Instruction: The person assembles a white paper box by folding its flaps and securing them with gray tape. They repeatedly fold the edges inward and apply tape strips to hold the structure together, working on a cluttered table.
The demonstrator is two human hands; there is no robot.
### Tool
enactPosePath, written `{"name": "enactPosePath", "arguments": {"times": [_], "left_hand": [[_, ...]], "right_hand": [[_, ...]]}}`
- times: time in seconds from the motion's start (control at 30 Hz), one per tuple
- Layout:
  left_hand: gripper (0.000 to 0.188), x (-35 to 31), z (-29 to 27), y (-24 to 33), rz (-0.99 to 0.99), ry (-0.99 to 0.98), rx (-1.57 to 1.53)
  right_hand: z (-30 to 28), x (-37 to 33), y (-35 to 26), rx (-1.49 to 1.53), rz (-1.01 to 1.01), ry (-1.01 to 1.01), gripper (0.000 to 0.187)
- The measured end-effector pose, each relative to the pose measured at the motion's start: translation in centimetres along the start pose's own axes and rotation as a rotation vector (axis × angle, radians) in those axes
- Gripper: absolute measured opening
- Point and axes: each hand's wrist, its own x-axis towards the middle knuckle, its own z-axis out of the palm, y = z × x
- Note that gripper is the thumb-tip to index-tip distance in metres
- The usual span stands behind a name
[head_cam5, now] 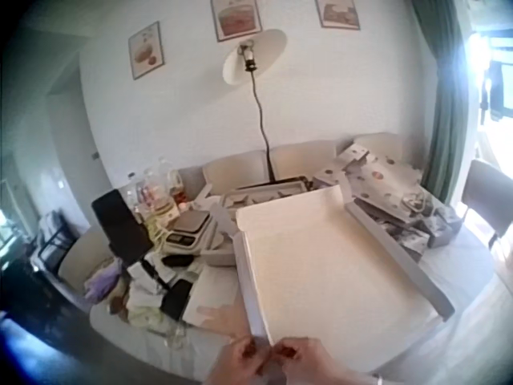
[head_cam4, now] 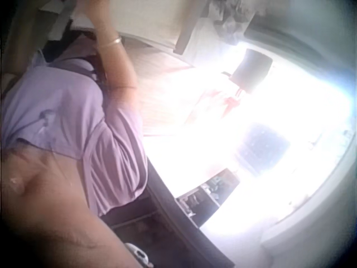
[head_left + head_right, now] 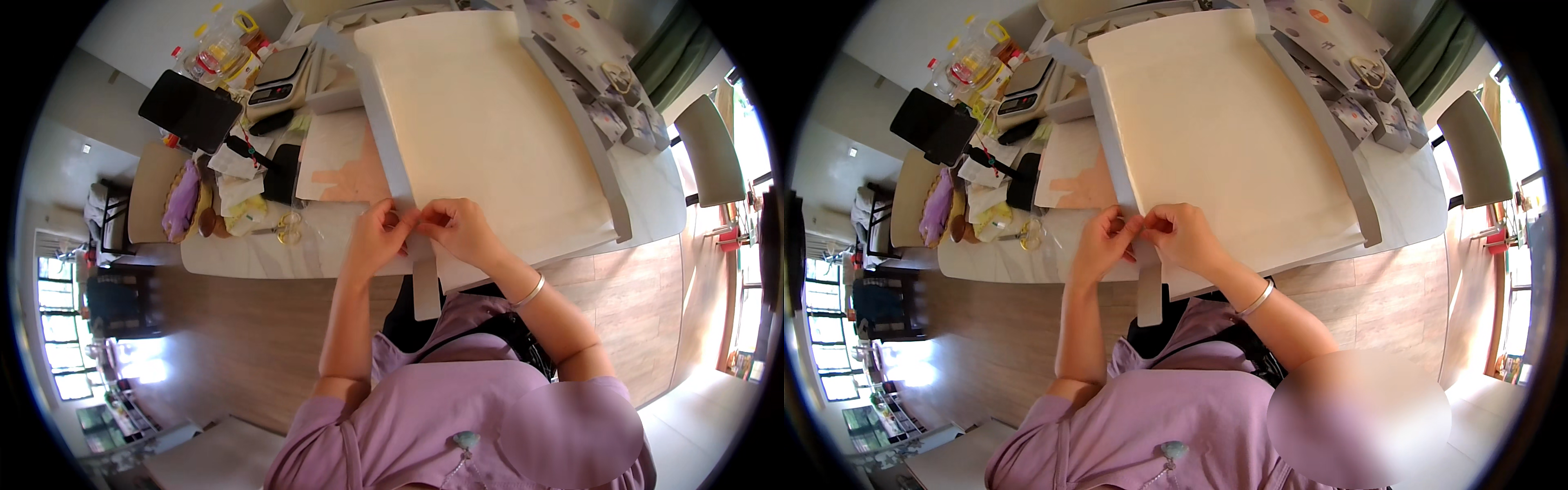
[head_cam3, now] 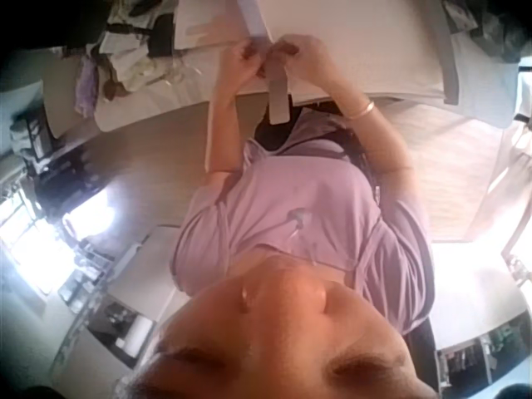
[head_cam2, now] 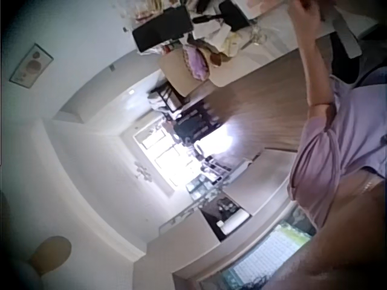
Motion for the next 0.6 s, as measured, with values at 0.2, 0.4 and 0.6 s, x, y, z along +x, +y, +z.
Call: {"name": "enactPosePath", "arguments": {"times": [0.2,0.4,0.6], "left_hand": [[0.017,-0.5,1.5,-1.1,0.051,0.059,-0.046],[0.025,-0.1,2.4,-3.3,0.185,0.178,-0.090],[0.029,-0.2,2.2,-3.5,0.145,0.143,-0.130]], "right_hand": [[-2.0,1.9,-0.4,0.219,0.320,-0.336,0.008],[-3.4,5.2,-2.3,0.168,0.412,-0.525,0.012],[-2.9,10.8,-4.1,-0.007,0.261,-0.375,0.017]]}}
